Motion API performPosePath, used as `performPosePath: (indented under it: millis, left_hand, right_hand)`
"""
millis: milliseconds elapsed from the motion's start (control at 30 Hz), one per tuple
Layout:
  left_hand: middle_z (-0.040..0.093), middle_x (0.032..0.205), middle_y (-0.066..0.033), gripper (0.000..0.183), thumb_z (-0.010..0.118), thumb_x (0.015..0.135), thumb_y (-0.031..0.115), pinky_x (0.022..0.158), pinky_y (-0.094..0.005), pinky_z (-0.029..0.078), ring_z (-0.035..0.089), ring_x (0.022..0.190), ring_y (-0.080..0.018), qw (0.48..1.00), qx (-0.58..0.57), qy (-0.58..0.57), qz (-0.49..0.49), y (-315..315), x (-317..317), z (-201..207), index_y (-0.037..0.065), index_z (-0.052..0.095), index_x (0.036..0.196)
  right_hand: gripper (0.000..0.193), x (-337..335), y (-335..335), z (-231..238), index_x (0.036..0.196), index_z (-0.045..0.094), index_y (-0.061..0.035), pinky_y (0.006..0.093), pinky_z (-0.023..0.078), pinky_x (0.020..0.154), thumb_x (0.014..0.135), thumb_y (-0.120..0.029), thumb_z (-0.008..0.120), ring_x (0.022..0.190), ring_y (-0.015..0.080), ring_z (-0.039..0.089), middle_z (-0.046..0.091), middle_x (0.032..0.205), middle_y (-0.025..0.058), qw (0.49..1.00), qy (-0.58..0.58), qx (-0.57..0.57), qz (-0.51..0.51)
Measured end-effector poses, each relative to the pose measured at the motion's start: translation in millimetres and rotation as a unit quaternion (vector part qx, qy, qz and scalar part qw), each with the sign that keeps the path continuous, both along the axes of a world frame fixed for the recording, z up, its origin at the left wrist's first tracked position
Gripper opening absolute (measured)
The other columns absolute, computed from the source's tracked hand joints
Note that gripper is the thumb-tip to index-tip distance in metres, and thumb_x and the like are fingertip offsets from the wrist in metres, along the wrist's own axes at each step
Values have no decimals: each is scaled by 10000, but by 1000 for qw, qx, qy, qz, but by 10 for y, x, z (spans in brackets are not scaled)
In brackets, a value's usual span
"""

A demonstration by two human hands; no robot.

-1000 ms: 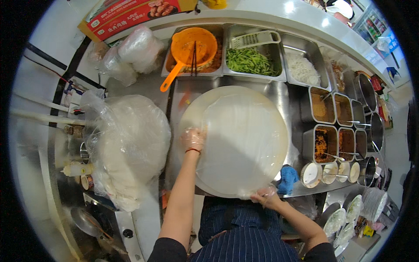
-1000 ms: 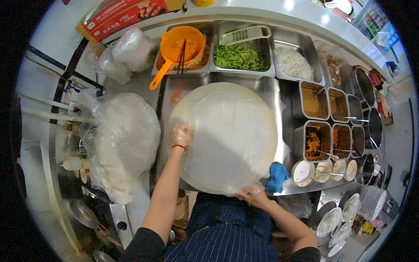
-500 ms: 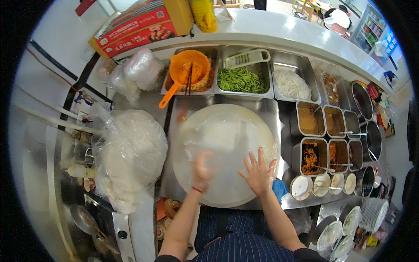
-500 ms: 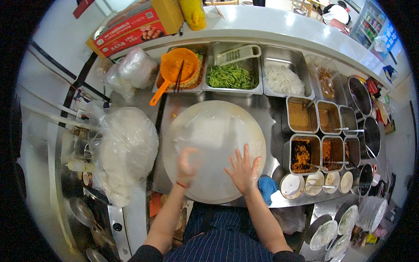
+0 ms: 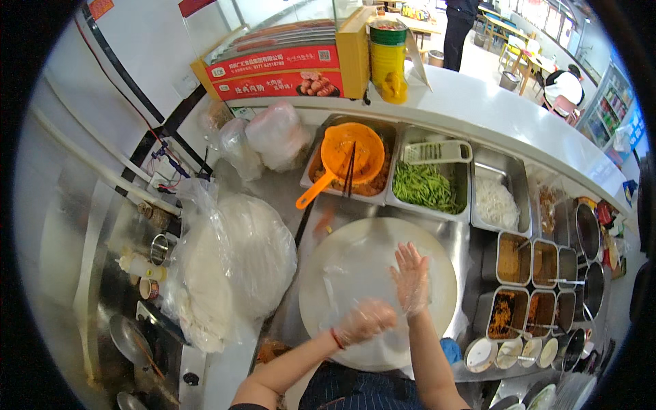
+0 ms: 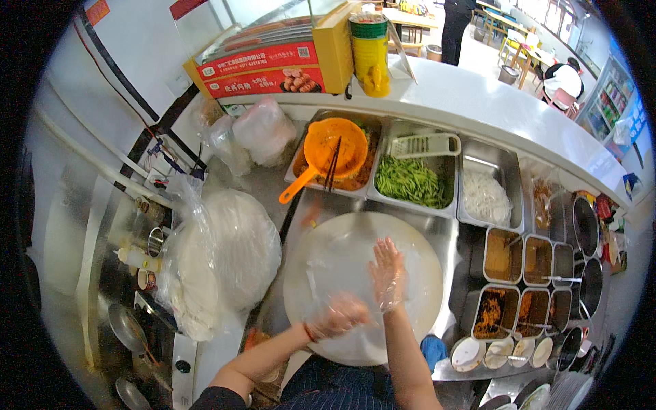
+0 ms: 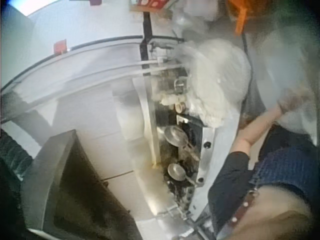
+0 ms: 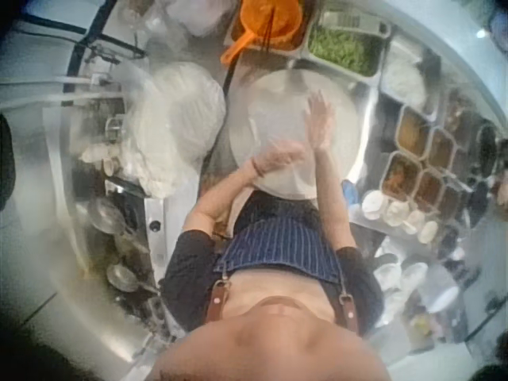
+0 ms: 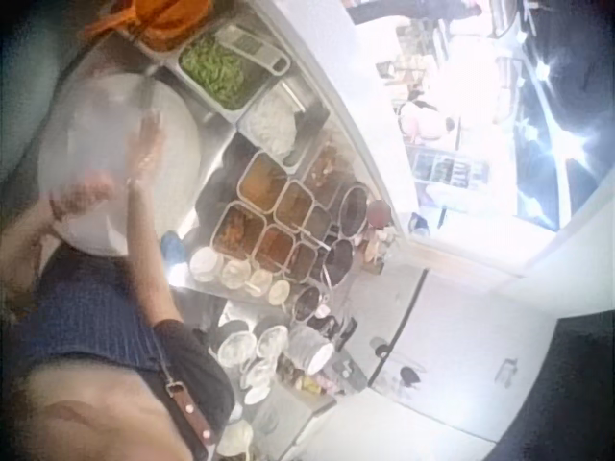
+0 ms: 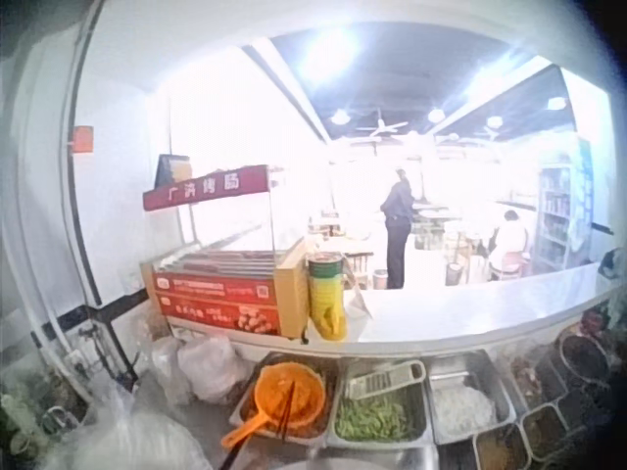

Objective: The person lays a thin sheet on a board, spreads a white sauce, adds green vegetables and seasonings, then rolls the sheet into a cylindrical food roll. The person handles the sheet, sauce, vegetables, and seasonings throughout the process.

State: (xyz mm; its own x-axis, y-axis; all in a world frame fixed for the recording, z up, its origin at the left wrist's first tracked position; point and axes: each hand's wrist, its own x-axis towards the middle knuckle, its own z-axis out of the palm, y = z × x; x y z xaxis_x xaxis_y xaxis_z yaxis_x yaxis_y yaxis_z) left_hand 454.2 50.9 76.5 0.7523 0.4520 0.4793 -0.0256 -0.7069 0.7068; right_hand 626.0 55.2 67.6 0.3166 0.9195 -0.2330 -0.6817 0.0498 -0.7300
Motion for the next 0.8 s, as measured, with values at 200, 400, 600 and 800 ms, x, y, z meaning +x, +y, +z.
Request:
performPosePath:
  millis: [200,400,600,800]
  left_hand:
    - [630,987,-154,383,646,917,332,810,-431,499,612,899,-324,823,205,192,493,2586,-507,-38,19,619,1136]
    - [610,1055,-199,481,667,885,435,839,-438,493,608,967,-341,859,-38,375,346,3416,-268,24,-11,652,1066]
    - [611,865,-57,319,648,936,298,679,-305,485,609,791,-150,879,-413,80,224,3234,-704,306,13,552,1041]
    - [541,856,36,264,558,997,263,618,-229,425,484,703,-53,841,-462,-28,280,2201,-1158,655,45,536,1144]
  right_hand:
    - [512,544,477,-230,1090,647,-32,423,484,960,996,-507,483,1035,297,650,693,1058,156,994,-67,-53,-75]
    - [463,593,1104,-294,1030,652,-22,376,557,792,982,-468,539,879,245,680,703,980,132,979,-190,-60,-46]
    - [281,496,2406,-129,1023,648,-11,369,569,756,1006,-270,540,908,226,668,691,1023,129,943,-327,-53,1]
    - [602,223,3518,-452,1464,400,-117,499,254,1153,920,-297,583,1148,410,570,653,1130,241,467,-877,-63,96]
